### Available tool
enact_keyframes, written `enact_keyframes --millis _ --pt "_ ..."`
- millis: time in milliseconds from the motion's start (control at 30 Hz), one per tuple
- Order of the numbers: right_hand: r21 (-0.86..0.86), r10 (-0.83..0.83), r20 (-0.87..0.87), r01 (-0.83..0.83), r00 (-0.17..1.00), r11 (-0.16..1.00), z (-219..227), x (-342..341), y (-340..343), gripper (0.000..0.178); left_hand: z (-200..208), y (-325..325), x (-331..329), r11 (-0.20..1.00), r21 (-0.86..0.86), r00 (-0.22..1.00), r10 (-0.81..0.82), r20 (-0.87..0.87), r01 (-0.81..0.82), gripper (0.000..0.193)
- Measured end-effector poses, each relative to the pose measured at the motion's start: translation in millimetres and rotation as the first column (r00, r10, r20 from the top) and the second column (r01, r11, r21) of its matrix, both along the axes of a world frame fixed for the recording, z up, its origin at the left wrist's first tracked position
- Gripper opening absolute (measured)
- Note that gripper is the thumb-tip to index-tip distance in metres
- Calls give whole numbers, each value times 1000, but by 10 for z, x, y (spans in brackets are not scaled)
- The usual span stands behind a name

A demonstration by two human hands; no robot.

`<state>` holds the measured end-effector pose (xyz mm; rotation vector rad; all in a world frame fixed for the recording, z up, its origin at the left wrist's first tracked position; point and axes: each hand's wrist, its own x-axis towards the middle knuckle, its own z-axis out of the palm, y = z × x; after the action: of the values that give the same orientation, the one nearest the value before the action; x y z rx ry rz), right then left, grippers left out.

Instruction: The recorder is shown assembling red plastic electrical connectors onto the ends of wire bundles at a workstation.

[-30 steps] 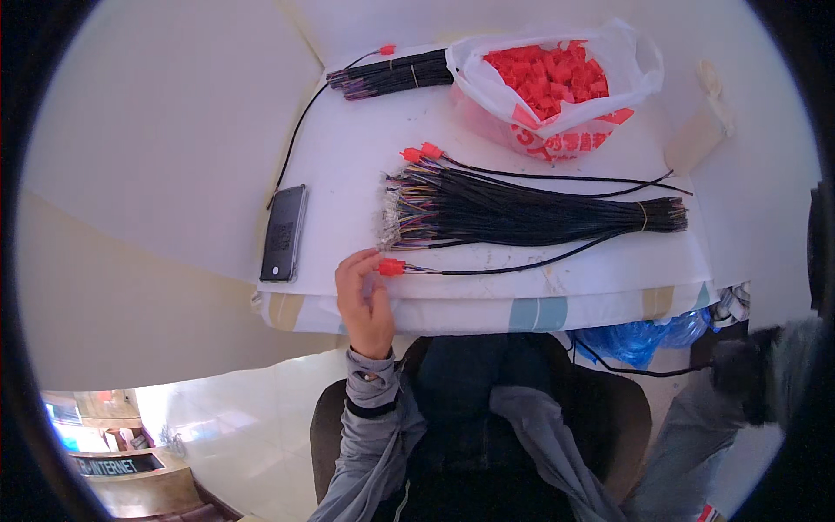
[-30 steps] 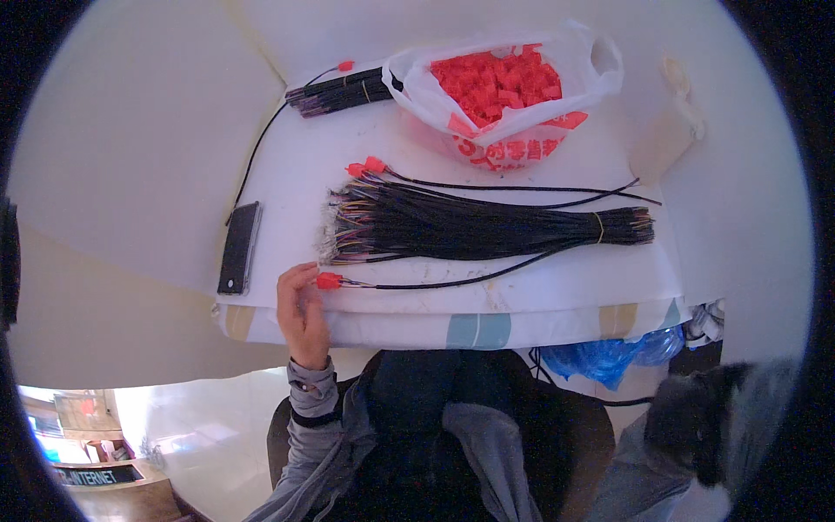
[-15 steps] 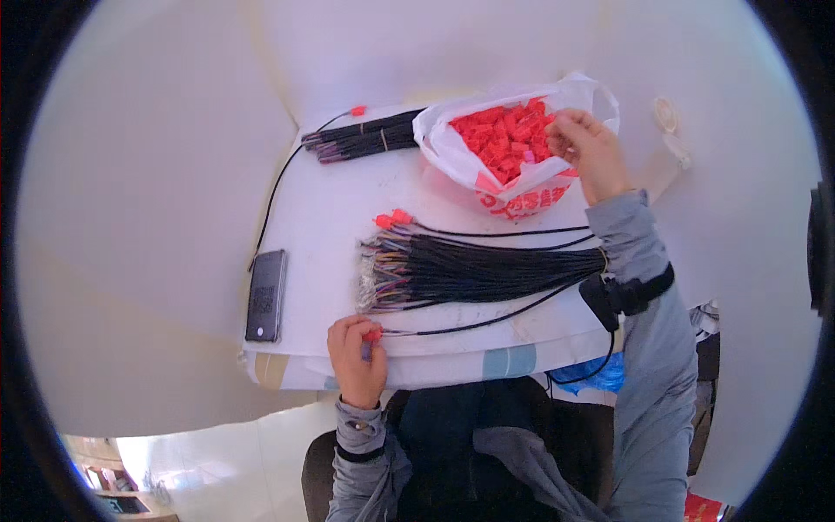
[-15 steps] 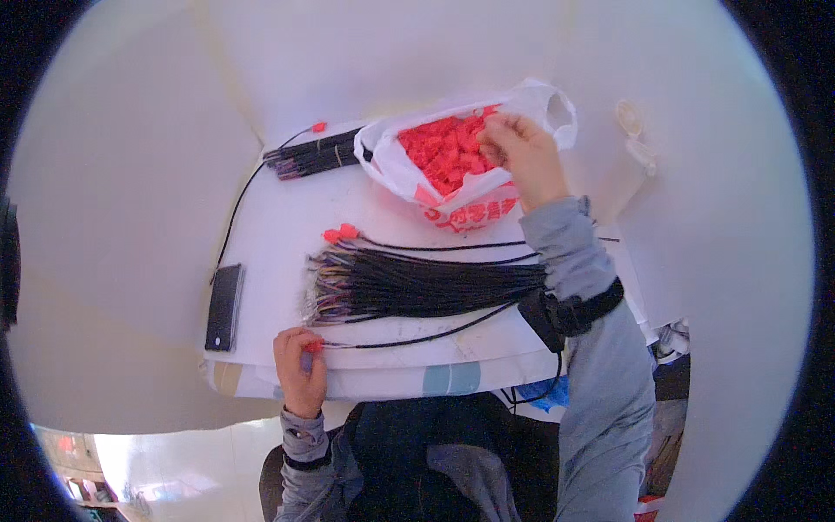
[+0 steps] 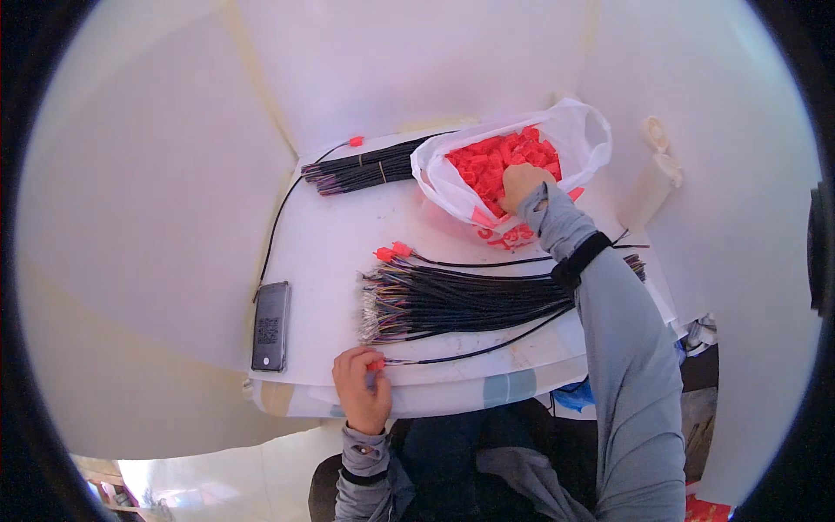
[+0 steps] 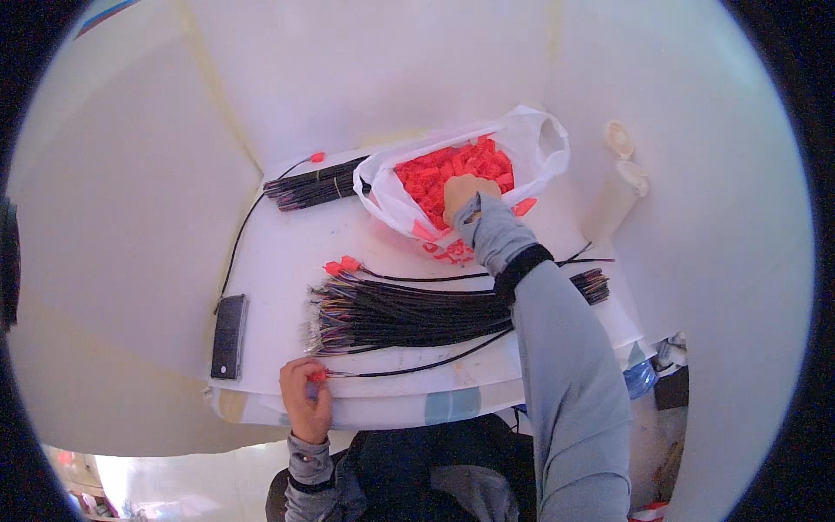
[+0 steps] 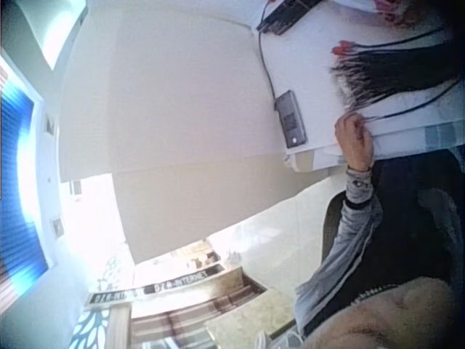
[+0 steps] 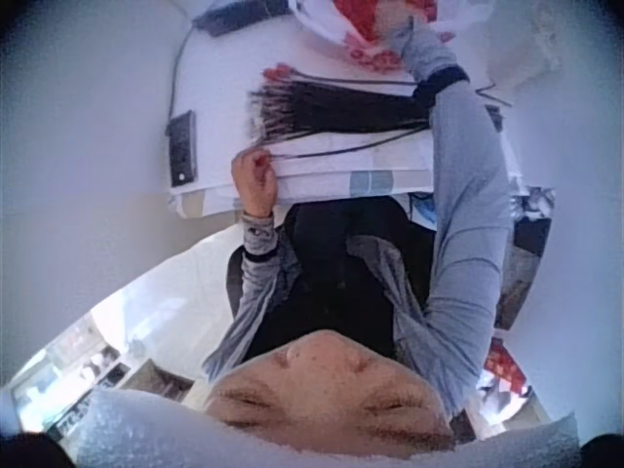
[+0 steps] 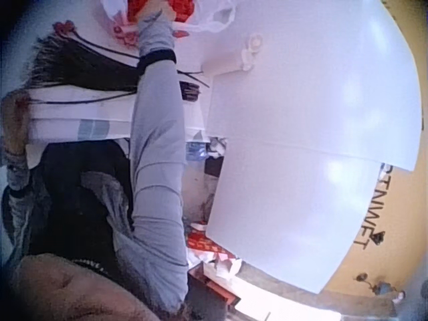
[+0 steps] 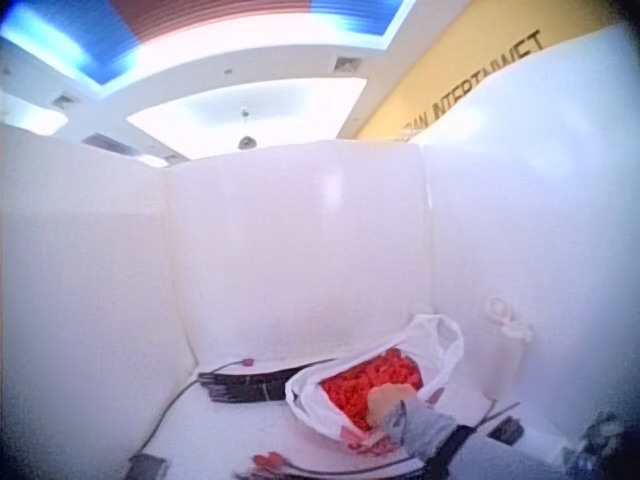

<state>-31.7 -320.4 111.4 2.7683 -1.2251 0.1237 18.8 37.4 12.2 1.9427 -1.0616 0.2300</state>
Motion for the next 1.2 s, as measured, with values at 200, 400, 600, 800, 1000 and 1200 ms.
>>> enact_keyframes --millis 200,400,600,800,1000,1200 --pt "46 -30 33 29 999 999 -175 52 -68 30 -8 12 13 1000 2 1000 2 12 -2 28" --pt "-140 197 539 -143 819 980 -175 -193 -250 25 16 20 6 999 -39 1000 -5 -2 5 38" --pt "-85 217 864 -295 454 952 356 -381 79 29 -39 34 -7 997 -82 999 -12 -40 9 43" --pt "119 325 854 -760 407 639 549 -931 1367 30 71 307 -186 911 -402 994 106 0 -97 28" --pt "271 258 858 -819 443 505 -290 -1306 2216 35 174 112 -885 799 -565 565 -569 -597 208 34" --pt "212 332 822 -789 463 576 -693 -1294 2364 36 88 14 -1003 919 -388 491 -372 -788 72 28"
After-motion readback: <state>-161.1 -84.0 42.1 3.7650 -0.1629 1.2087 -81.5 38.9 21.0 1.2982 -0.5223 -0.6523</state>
